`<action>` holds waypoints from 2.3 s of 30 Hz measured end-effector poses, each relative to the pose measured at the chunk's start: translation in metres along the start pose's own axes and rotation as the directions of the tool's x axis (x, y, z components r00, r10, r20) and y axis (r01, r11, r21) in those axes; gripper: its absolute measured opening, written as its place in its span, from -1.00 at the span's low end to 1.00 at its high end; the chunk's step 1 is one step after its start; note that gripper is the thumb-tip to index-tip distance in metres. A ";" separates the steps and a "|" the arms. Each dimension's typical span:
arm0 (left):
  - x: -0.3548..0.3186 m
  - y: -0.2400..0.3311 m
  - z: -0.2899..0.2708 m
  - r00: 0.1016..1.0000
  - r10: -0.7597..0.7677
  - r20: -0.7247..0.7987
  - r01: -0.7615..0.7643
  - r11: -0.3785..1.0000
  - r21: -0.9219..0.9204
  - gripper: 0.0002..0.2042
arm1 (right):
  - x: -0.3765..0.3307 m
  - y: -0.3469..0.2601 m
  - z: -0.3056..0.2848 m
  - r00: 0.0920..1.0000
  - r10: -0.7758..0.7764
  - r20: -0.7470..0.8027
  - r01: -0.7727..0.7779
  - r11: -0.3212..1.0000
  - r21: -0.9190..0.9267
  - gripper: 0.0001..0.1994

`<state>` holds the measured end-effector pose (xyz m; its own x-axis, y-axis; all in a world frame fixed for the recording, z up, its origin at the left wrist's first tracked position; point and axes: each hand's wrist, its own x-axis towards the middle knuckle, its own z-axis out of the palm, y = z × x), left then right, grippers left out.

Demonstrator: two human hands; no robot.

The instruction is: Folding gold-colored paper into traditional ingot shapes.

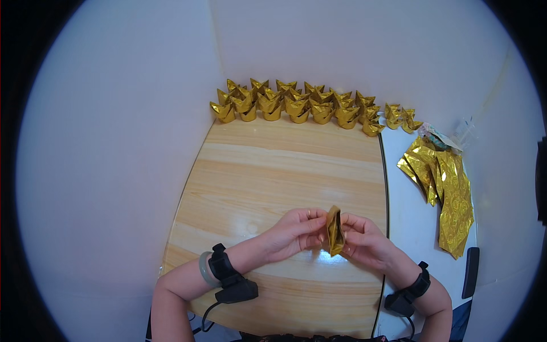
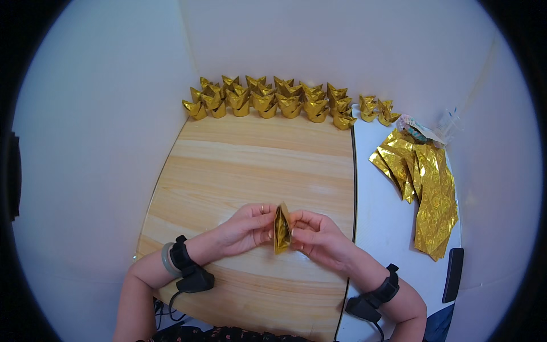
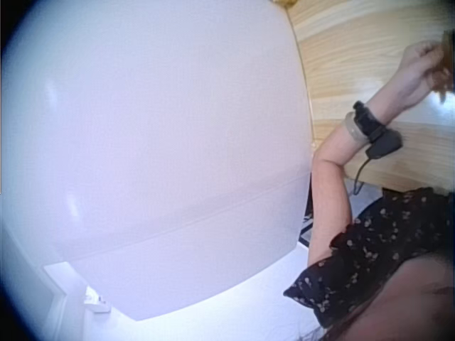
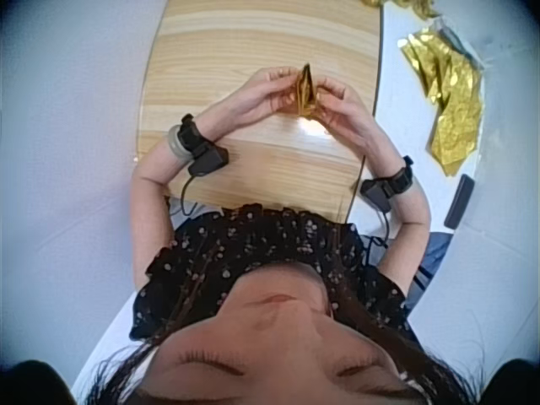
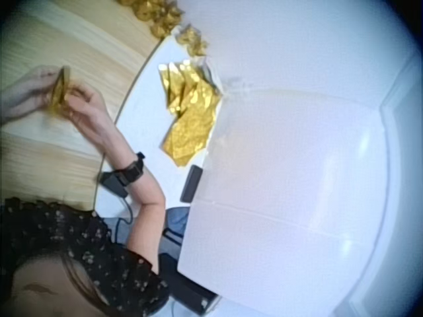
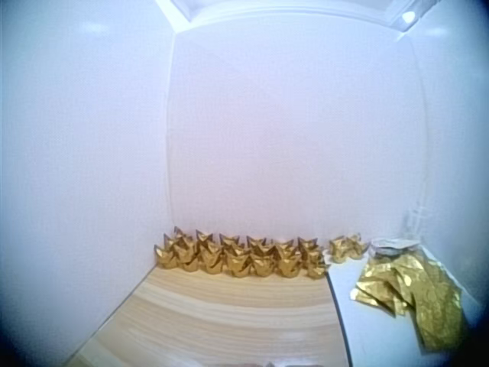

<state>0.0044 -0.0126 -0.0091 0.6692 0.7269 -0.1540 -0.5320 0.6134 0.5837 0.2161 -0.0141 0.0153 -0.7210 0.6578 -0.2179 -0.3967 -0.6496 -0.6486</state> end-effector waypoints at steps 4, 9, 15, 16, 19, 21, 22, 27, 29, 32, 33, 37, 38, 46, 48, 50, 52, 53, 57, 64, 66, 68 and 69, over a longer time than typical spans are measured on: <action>0.003 -0.004 -0.018 0.994 0.048 0.101 -0.035 0.991 -0.127 -0.77 | 0.002 -0.002 0.009 0.997 -0.053 -0.054 0.048 0.995 -0.089 -0.75; 0.002 -0.003 -0.009 0.999 0.001 0.051 0.001 0.999 -0.051 -0.72 | 0.001 0.002 -0.005 0.998 -0.061 -0.025 0.058 0.990 -0.127 -0.80; 0.001 -0.005 -0.011 0.998 0.007 0.067 -0.007 1.000 0.000 -0.71 | 0.000 0.000 0.003 0.989 -0.027 -0.142 0.007 0.989 -0.145 -0.92; 0.001 -0.005 -0.012 0.999 -0.003 0.054 0.003 1.000 0.012 -0.71 | -0.001 0.000 0.000 0.990 -0.017 -0.137 -0.004 0.989 -0.151 -0.92; 0.003 -0.005 -0.007 1.000 -0.021 -0.016 0.021 0.999 0.035 -0.74 | -0.002 -0.002 -0.004 0.989 -0.005 -0.148 -0.022 0.984 -0.178 -0.92; 0.003 -0.003 -0.004 0.997 -0.026 -0.073 0.030 0.998 0.046 -0.77 | -0.001 -0.002 -0.004 0.987 -0.003 -0.163 -0.030 0.979 -0.201 -0.91; 0.003 -0.002 -0.004 0.996 -0.038 -0.076 0.042 0.998 0.046 -0.76 | 0.000 -0.001 -0.001 0.982 -0.001 -0.189 -0.028 0.988 -0.153 -0.91; 0.001 -0.002 -0.007 0.999 -0.043 0.029 0.042 0.999 0.030 -0.76 | 0.002 0.002 -0.005 0.982 0.058 -0.179 -0.069 0.996 -0.055 -0.89; 0.002 -0.002 0.003 0.996 -0.043 -0.076 0.045 0.998 0.031 -0.79 | 0.002 0.003 -0.007 0.987 0.052 -0.153 -0.061 0.997 -0.053 -0.89; 0.000 0.002 0.006 0.996 -0.075 -0.058 0.079 0.994 0.071 -0.74 | 0.003 0.004 -0.006 0.990 0.065 -0.121 -0.071 0.997 -0.044 -0.90; -0.001 0.002 0.005 0.996 -0.075 -0.058 0.079 0.994 0.070 -0.74 | 0.003 0.004 -0.006 0.990 0.065 -0.122 -0.071 0.997 -0.044 -0.90; 0.000 0.001 0.005 0.995 -0.077 -0.056 0.081 0.993 0.082 -0.70 | 0.001 0.005 -0.008 0.996 0.012 -0.085 -0.015 0.999 -0.028 -0.85; 0.000 0.001 0.005 0.992 -0.069 -0.101 0.078 0.992 0.094 -0.70 | 0.001 0.005 -0.009 0.998 -0.004 -0.058 0.004 1.000 0.000 -0.83; -0.001 0.002 0.009 0.997 -0.047 -0.059 0.050 0.998 0.038 -0.73 | 0.002 0.002 -0.005 0.996 0.006 -0.085 -0.007 1.000 -0.015 -0.79; -0.001 0.002 0.005 0.998 -0.046 -0.050 0.048 0.998 0.035 -0.73 | 0.002 0.002 -0.004 1.000 -0.004 -0.026 0.005 1.000 0.015 -0.78; -0.002 0.001 -0.004 0.998 -0.060 -0.035 0.065 0.987 0.147 -0.75 | 0.003 0.000 0.004 0.977 -0.014 -0.211 0.000 0.998 -0.068 -0.79; -0.002 0.003 -0.001 0.996 0.008 -0.084 0.014 0.966 0.257 -0.77 | 0.002 -0.004 -0.008 0.981 -0.003 -0.195 -0.018 0.995 -0.103 -0.79; -0.002 0.004 0.001 0.989 0.082 -0.126 -0.031 0.931 0.364 -0.77 | 0.002 -0.006 -0.012 0.984 0.013 -0.177 -0.037 0.990 -0.137 -0.79; -0.005 0.006 0.021 0.831 0.547 0.105 -0.416 0.484 0.770 -0.74 | 0.002 -0.017 0.003 0.936 0.058 -0.348 -0.136 0.969 -0.205 -0.77; -0.004 0.017 0.016 0.714 0.241 0.657 -0.520 -0.444 0.729 -0.77 | 0.002 -0.015 -0.012 0.982 -0.019 -0.185 -0.149 0.514 -0.845 -0.76; -0.003 0.017 0.015 0.705 0.205 0.679 -0.527 -0.489 0.695 -0.79 | 0.000 -0.017 -0.003 0.981 -0.186 -0.052 0.000 0.268 -0.963 -0.77; -0.005 0.018 0.014 0.708 0.241 0.664 -0.476 -0.533 0.700 -0.82 | -0.007 -0.028 0.016 0.889 -0.443 0.119 0.083 -0.100 -0.991 -0.77; -0.004 0.018 0.014 0.706 0.246 0.664 -0.471 -0.538 0.699 -0.82 | -0.011 -0.035 0.018 0.889 -0.440 0.127 0.089 -0.107 -0.990 -0.77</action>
<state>-0.0007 -0.0085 0.0133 0.6862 0.4587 0.5645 0.3338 -0.8881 0.3160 0.2276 -0.0060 0.0537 -0.5384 0.8223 0.1845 0.5410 0.5051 -0.6724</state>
